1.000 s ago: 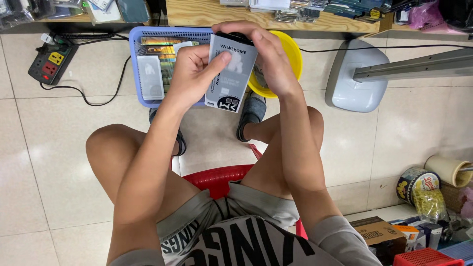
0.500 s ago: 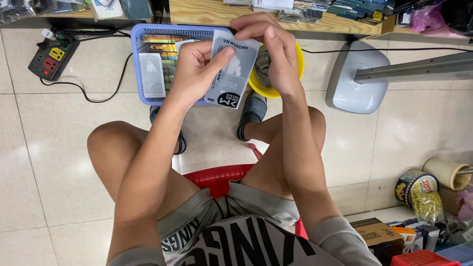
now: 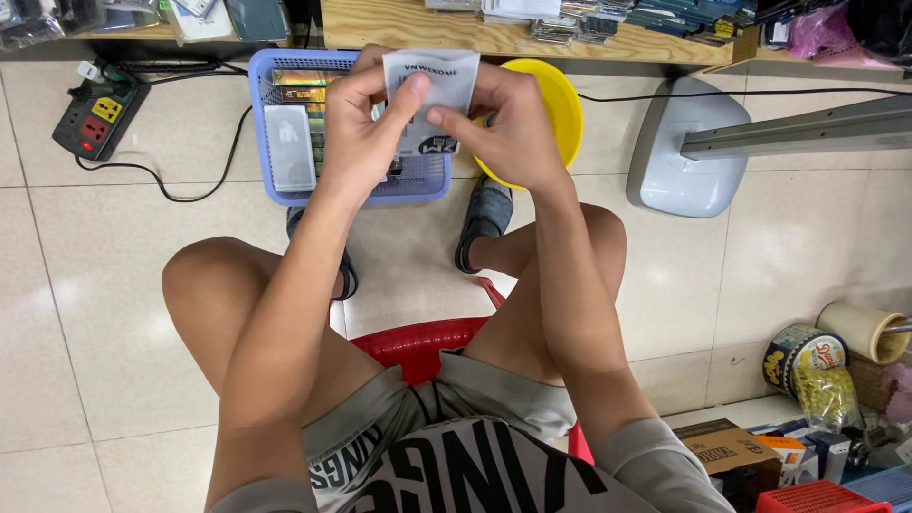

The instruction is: The person unboxes a screen protector for a smartphone, removes the protective layers, and wipes the adhesive side of the protector with a cloth.

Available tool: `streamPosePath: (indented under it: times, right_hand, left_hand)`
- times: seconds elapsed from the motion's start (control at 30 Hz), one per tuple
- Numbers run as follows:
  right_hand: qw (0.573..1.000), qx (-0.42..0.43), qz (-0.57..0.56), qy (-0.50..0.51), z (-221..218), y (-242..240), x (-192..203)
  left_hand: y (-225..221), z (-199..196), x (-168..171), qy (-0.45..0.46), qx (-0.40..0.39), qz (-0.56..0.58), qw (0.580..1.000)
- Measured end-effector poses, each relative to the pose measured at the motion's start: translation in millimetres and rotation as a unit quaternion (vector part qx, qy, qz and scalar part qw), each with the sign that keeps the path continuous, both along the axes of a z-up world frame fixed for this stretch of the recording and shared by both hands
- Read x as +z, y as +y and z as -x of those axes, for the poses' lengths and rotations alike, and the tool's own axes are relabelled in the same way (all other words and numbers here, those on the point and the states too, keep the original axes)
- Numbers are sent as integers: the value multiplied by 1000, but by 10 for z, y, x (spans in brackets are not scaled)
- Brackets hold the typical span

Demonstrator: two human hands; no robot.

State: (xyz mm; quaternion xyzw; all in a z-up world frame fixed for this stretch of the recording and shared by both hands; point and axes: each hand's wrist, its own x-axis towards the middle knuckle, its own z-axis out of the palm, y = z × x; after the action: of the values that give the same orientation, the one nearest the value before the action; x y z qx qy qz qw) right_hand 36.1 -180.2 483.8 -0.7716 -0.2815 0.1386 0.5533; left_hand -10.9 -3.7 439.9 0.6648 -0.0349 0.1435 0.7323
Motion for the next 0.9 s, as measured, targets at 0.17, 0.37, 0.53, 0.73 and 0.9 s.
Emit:
streamPosePath:
  times: [0.17, 0.37, 0.53, 0.73, 0.9]
  right_hand:
    - [998, -41, -37, 14, -30, -19, -77]
    - [968, -176, -176, 31, -182, -166, -70]
    - [928, -279, -205, 138, -285, -336, -2]
    - [907, -291, -246, 176, -302, -448, -1]
    - [915, -281, -222, 188, -222, -384, 107]
  left_hand:
    - [29, -94, -133, -38, 13, 17, 999]
    - [-106, -278, -1349, 162, 29, -43, 985]
    - [-172, 76, -2897, 511, -44, -308, 802]
    - [32, 788, -3721, 485, -25, -483, 729]
    - [21, 607, -3718, 454, 9, -503, 736]
